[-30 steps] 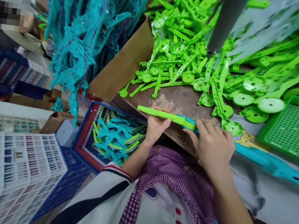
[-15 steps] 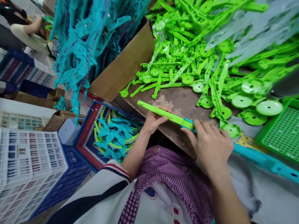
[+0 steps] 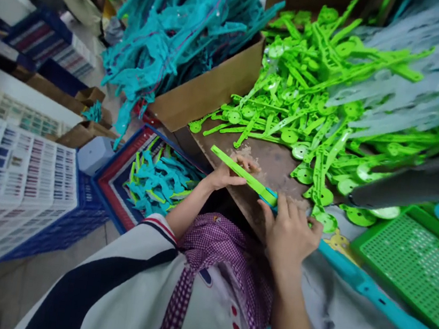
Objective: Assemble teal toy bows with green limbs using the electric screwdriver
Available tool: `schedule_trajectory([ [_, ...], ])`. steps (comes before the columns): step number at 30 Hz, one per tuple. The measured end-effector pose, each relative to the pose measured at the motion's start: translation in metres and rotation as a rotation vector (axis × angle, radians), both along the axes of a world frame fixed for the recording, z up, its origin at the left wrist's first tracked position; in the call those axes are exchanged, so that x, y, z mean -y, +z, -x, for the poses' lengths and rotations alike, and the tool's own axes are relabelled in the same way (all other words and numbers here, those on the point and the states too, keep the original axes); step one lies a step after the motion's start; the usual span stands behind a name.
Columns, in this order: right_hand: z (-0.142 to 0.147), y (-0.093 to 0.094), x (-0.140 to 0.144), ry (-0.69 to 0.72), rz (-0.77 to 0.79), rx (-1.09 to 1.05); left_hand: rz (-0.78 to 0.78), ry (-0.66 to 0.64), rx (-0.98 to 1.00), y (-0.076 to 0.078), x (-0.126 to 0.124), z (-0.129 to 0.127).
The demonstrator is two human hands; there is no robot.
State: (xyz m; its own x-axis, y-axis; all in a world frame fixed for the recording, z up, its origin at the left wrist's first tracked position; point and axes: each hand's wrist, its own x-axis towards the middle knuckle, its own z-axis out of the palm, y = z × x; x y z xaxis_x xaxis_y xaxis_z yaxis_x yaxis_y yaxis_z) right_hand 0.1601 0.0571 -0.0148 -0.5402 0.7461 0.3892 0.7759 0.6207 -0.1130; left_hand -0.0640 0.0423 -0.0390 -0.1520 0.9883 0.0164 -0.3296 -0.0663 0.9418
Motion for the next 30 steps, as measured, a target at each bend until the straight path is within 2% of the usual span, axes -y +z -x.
schedule_trajectory([
  [2,-0.001,0.001,0.003,0.010,0.005,0.005,0.027,0.013,0.015,0.003,0.006,-0.004],
  [5,-0.002,0.003,0.005,0.025,0.017,0.022,0.050,0.116,0.067,0.004,0.012,-0.014],
  [8,-0.003,0.006,0.004,0.046,0.010,0.025,0.036,0.225,0.115,0.000,0.014,-0.026],
  [12,-0.004,0.006,0.001,0.049,0.018,0.011,0.062,0.284,0.107,-0.006,0.014,-0.039],
  [20,-0.003,0.008,0.000,0.049,0.035,0.067,0.063,0.301,0.083,-0.008,0.011,-0.043],
  [24,-0.004,0.010,0.007,0.048,0.016,0.136,0.033,0.271,0.134,-0.009,0.016,-0.041],
  [30,-0.001,0.008,0.019,0.024,0.043,0.131,0.000,0.222,0.167,-0.016,0.024,-0.042],
])
